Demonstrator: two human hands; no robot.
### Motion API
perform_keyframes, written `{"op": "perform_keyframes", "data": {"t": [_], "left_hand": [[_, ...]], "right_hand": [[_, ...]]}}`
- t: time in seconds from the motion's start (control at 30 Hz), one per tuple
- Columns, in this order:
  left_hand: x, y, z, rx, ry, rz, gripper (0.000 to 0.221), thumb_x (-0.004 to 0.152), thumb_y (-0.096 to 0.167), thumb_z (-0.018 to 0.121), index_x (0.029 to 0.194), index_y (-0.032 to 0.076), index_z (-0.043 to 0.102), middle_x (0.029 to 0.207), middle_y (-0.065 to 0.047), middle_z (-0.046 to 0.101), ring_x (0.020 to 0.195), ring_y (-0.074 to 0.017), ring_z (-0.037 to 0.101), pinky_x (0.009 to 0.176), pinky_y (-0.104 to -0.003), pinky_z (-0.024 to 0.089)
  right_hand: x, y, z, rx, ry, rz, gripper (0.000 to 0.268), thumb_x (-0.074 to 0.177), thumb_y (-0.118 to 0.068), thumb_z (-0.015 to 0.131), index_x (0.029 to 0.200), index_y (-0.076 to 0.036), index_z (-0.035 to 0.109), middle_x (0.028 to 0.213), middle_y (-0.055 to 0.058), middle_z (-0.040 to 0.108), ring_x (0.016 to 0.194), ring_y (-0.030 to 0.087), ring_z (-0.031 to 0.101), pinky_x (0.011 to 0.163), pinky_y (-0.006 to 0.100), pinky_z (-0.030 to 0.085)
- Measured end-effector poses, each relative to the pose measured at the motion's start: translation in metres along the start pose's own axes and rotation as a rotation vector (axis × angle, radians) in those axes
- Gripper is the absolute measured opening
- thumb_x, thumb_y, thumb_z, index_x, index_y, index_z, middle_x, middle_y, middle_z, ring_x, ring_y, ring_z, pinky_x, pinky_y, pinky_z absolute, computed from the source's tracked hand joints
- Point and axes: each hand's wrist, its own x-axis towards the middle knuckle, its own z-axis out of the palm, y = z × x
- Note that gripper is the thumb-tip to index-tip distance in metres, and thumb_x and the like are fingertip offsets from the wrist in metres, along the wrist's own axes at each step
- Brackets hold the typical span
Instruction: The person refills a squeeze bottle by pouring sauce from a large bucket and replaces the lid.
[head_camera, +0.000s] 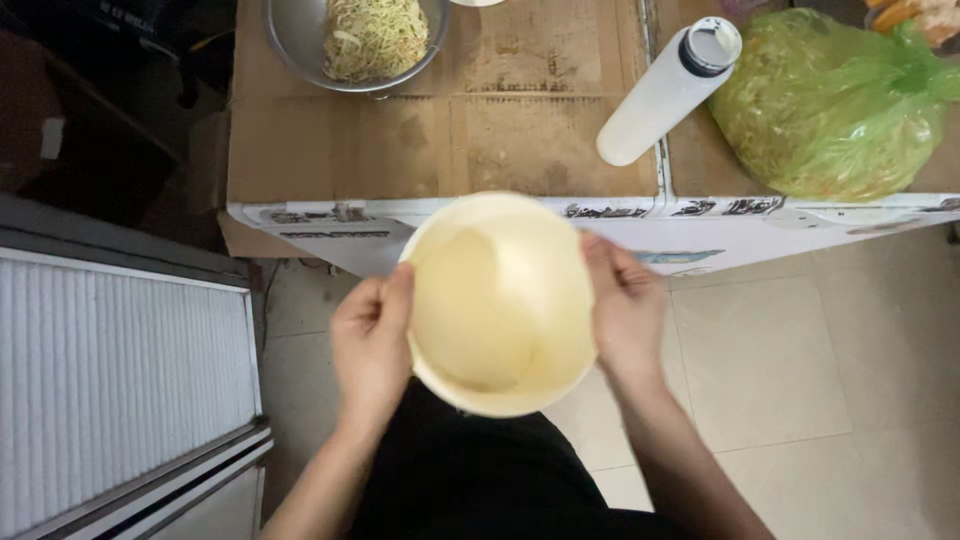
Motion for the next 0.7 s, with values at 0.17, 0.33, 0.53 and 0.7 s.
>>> {"op": "perform_keyframes", "data": {"t": [0.17, 0.33, 0.53, 0.7], "left_hand": [[0.004, -0.020, 0.019, -0.098, -0.063, 0.065, 0.046, 0.101, 0.022, 0.070, 0.062, 0.009, 0.051, 0.058, 0.005, 0.049, 0.053, -0.0031, 0.037, 0.047, -0.023, 0.032], [0.015, -0.014, 0.000, -0.038, -0.045, -0.164, 0.050, 0.100, 0.027, 0.063, 0.055, 0.009, 0.051, 0.049, 0.002, 0.054, 0.042, -0.0064, 0.041, 0.040, -0.026, 0.033], [0.004, -0.033, 0.024, -0.153, -0.127, -0.012, 0.052, 0.105, 0.028, 0.068, 0.062, 0.006, 0.049, 0.058, 0.004, 0.049, 0.055, -0.0022, 0.038, 0.048, -0.024, 0.034], [0.027, -0.033, 0.004, -0.021, -0.061, -0.055, 0.051, 0.101, 0.029, 0.066, 0.057, 0.006, 0.054, 0.055, 0.003, 0.054, 0.051, -0.0040, 0.042, 0.046, -0.026, 0.035]], "right_hand": [[-0.013, -0.010, -0.010, -0.050, 0.056, 0.039, 0.034, 0.107, -0.028, 0.056, 0.106, 0.000, 0.077, 0.088, 0.001, 0.074, 0.076, 0.005, 0.062, 0.068, 0.022, 0.052], [0.004, -0.004, 0.010, -0.113, 0.075, -0.049, 0.031, 0.105, -0.025, 0.064, 0.111, 0.003, 0.076, 0.091, 0.003, 0.074, 0.078, 0.005, 0.061, 0.070, 0.023, 0.051], [-0.005, -0.002, -0.006, -0.026, 0.077, 0.068, 0.033, 0.104, -0.028, 0.062, 0.108, 0.001, 0.076, 0.089, 0.003, 0.075, 0.073, 0.007, 0.064, 0.065, 0.023, 0.052], [0.004, 0.015, 0.006, -0.014, 0.074, 0.008, 0.029, 0.102, -0.024, 0.067, 0.107, 0.002, 0.076, 0.093, 0.002, 0.074, 0.080, 0.004, 0.061, 0.071, 0.022, 0.051]]}}
